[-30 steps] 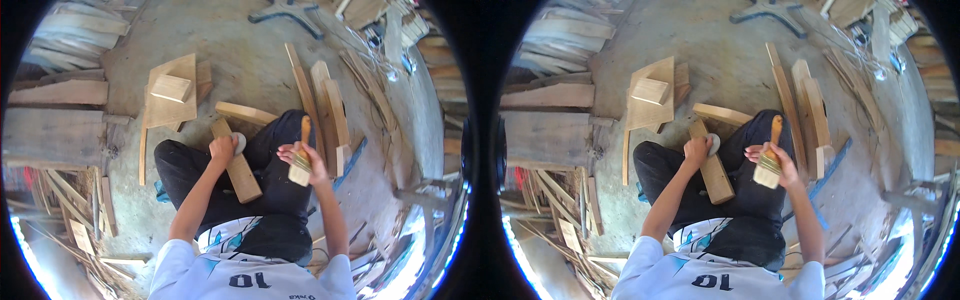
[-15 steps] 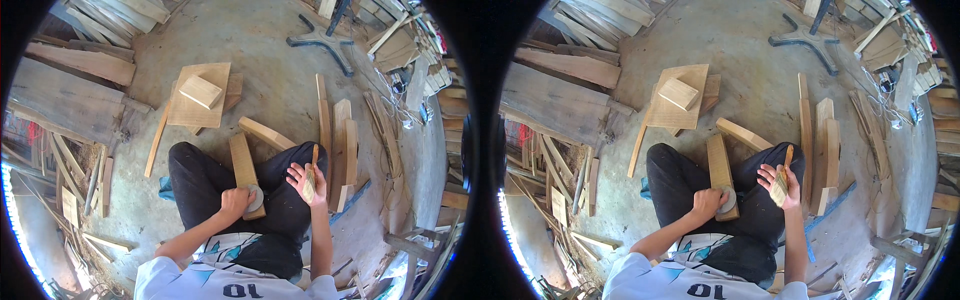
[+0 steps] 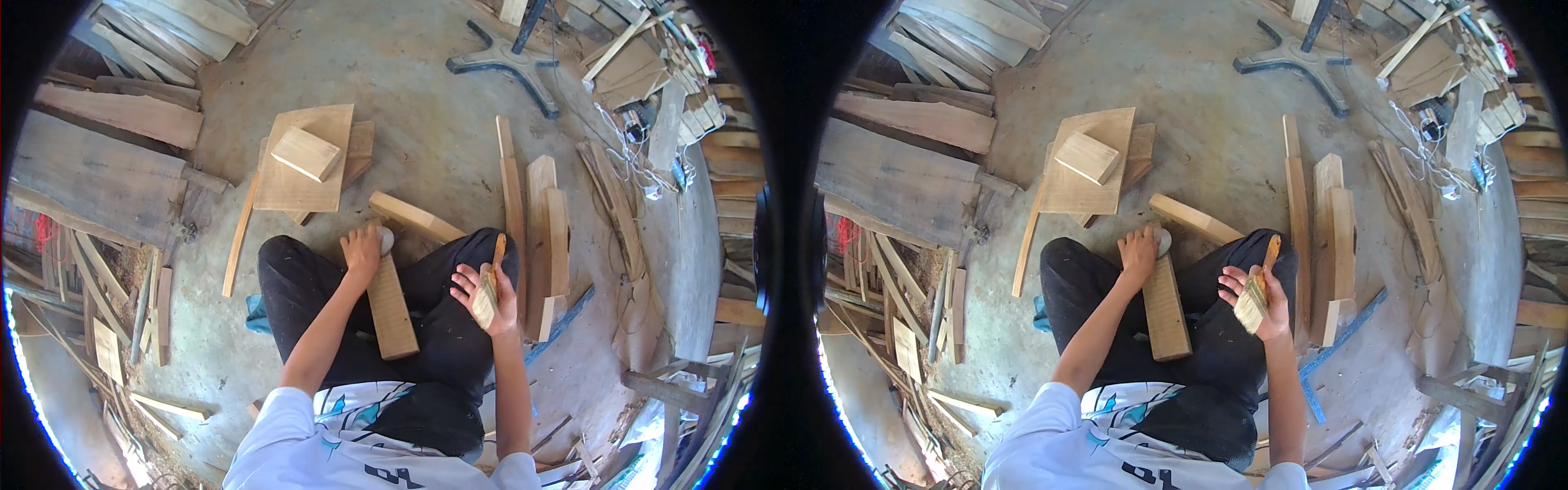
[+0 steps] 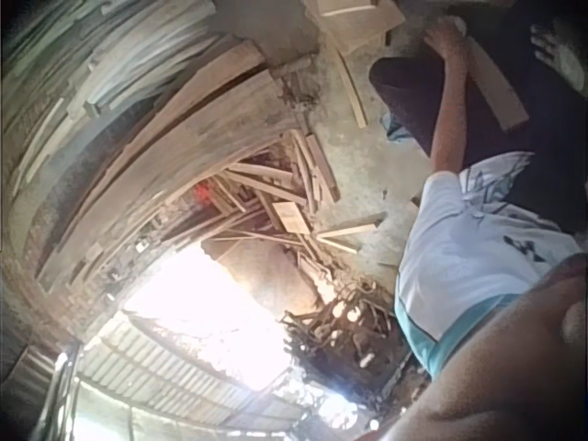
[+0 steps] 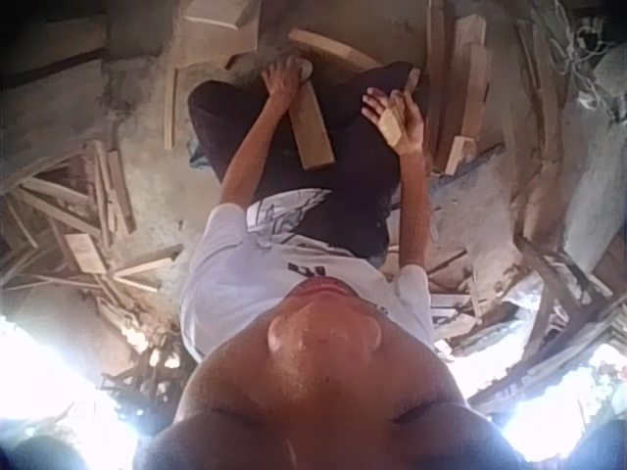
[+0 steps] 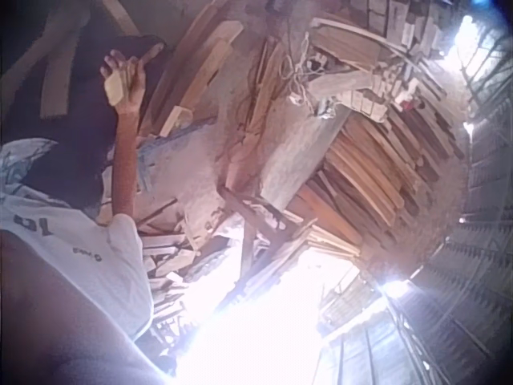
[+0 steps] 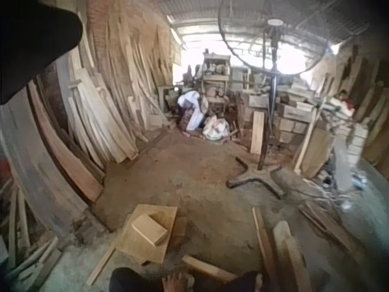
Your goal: Sanding, chiseling, and applying a finish to wood pieces while sitting on the floor.
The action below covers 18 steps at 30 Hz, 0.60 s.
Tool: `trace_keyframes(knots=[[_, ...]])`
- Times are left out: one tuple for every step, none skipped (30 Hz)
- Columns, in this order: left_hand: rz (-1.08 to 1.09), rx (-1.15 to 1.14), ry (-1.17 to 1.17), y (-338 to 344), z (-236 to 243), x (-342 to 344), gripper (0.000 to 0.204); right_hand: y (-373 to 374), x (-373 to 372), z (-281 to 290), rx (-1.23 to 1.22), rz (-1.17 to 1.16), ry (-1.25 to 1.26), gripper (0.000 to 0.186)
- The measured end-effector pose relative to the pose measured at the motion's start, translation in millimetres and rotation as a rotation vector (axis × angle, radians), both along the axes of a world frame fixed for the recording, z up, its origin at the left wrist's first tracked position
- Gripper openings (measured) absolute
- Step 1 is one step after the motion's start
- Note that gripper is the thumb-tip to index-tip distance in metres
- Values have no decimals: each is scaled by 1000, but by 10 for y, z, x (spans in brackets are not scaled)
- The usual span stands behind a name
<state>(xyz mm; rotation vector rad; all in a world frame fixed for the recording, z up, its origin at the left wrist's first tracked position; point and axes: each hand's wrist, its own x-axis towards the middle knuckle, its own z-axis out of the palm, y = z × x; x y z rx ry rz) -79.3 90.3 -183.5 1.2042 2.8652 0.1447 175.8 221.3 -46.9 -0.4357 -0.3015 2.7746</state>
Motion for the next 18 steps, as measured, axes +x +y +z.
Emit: trace_keyframes(knots=[[-66, 14, -34, -139, 132, 122, 30, 19, 18, -33, -13, -6, 15, 33], [-125, 28, -69, -295, 285, 247, 27, 13, 21, -50, -24, -3, 13, 33], [-117, 22, -176, -439, 485, 378, 25, 19, 13, -47, -20, -5, 11, 34], [-104, 20, -282, -572, 676, 509, 24, 27, -4, -39, -14, -3, 11, 34], [-103, 46, -281, -698, 831, 640, 24, 20, -23, -29, 7, 8, 19, 35], [-106, 73, -282, -780, 901, 725, 24, 4, -37, -21, 4, 19, 20, 35], [-97, 76, -306, -797, 883, 733, 25, -4, -41, -10, -6, 16, 3, 35], [-92, 79, -308, -752, 836, 679, 25, 2, -44, -1, -14, 10, -16, 35], [-51, 87, -353, -657, 760, 572, 25, 5, -49, -1, -9, 16, -21, 35], [-13, 95, -401, -543, 642, 463, 24, 10, -47, -12, -5, 18, -7, 35], [-35, 124, -269, -440, 389, 315, 25, 6, -54, -13, 1, 24, 11, 35], [-11, 92, -254, -278, 218, 159, 25, 11, -38, -23, 27, 30, 2, 33], [7, 60, -242, -92, 78, 12, 25, 18, -14, -12, 38, 22, -8, 33], [52, 33, -263, 31, 21, -191, 24, 16, -11, -15, 8, 18, 1, 33], [106, 29, -309, 93, -62, -355, 22, -14, -47, 7, -1, 23, -15, 33], [107, 35, -308, 131, -108, -469, 22, -34, -74, 20, 19, 22, -34, 33], [125, 73, -308, 137, -145, -577, 18, -58, -113, 31, 22, 27, -31, 33], [129, 110, -317, 181, -147, -581, 16, -60, -103, 33, 26, 19, -43, 33]])
